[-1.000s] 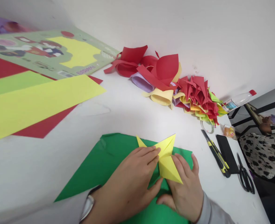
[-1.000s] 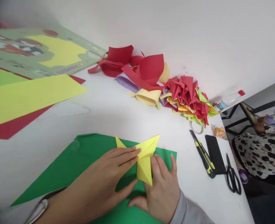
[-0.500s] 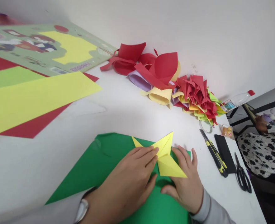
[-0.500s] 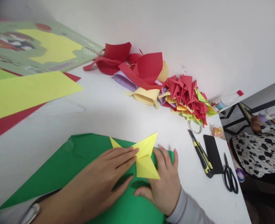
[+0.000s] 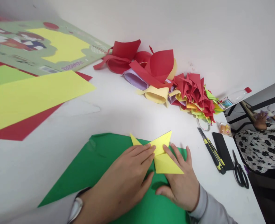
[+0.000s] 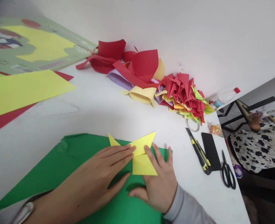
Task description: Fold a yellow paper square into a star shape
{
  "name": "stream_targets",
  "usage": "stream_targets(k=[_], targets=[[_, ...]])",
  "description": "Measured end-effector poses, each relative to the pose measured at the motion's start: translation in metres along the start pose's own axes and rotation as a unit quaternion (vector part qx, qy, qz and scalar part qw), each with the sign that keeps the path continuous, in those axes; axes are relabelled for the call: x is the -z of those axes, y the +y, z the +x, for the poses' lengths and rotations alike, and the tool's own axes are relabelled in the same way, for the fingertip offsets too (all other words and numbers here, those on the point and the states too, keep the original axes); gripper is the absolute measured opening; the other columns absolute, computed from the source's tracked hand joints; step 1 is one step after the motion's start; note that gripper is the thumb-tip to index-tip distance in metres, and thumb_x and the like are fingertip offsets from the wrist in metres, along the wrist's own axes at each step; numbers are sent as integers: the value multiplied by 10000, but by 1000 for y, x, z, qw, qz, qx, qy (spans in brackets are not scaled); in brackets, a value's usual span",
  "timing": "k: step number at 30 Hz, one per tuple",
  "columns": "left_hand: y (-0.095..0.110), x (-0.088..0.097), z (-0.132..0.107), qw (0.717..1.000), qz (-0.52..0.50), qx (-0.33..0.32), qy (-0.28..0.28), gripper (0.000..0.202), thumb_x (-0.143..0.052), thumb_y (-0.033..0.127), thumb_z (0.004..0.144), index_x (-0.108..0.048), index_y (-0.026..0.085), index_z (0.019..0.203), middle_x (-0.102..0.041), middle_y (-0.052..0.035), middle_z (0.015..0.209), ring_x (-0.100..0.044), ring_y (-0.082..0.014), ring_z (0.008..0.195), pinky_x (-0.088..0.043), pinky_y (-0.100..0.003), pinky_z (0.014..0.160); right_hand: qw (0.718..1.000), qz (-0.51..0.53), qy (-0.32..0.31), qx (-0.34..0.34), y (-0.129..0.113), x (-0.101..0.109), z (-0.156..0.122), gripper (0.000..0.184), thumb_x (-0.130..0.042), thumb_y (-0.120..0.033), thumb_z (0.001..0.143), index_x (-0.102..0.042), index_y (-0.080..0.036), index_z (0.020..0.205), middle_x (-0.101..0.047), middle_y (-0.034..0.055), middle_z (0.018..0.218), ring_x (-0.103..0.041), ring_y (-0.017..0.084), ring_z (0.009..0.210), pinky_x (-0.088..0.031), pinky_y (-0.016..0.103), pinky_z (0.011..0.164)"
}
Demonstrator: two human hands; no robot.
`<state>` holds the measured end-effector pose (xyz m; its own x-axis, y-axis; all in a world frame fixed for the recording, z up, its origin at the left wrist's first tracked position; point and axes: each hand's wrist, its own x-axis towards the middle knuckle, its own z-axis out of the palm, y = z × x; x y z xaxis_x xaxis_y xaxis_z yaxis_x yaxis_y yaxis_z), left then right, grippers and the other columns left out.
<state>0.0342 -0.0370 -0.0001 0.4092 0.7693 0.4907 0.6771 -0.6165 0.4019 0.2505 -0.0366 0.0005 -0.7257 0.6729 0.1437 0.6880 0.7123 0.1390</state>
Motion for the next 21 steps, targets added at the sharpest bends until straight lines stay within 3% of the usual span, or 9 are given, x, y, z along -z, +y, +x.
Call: stream_targets(k=[7, 14, 21], targets=[[3, -3, 0, 998, 44, -33, 3, 260, -465, 157, 892, -717, 132, 952, -742, -116, 1068, -657, -265, 1069, -532, -415, 935, 1000, 24, 0, -3, 1, -1, 0, 749, -312, -763, 891, -459, -273, 1439, -304, 111, 1582, -268, 361, 1431, -121, 649, 1128], [1, -13, -4, 989, 114, -81, 37, 395, -366, 179, 961, -730, 30, 996, -729, -205, 1084, -655, -299, 1062, -505, -427, 953, 999, 29, -19, 0, 1, 3, 1, 756, -363, -743, 894, -423, -251, 1465, -338, 135, 1561, -302, 380, 1405, -177, 663, 1107], [-7, -3, 2, 989, 90, -115, 15, 380, -367, 105, 944, -746, 92, 945, -759, -135, 995, -689, -233, 990, -516, -368, 969, 999, 36, -23, 5, 2, 2, 0, 759, -398, -763, 864, -484, -256, 1422, -318, 148, 1568, -329, 392, 1389, -186, 692, 1093]])
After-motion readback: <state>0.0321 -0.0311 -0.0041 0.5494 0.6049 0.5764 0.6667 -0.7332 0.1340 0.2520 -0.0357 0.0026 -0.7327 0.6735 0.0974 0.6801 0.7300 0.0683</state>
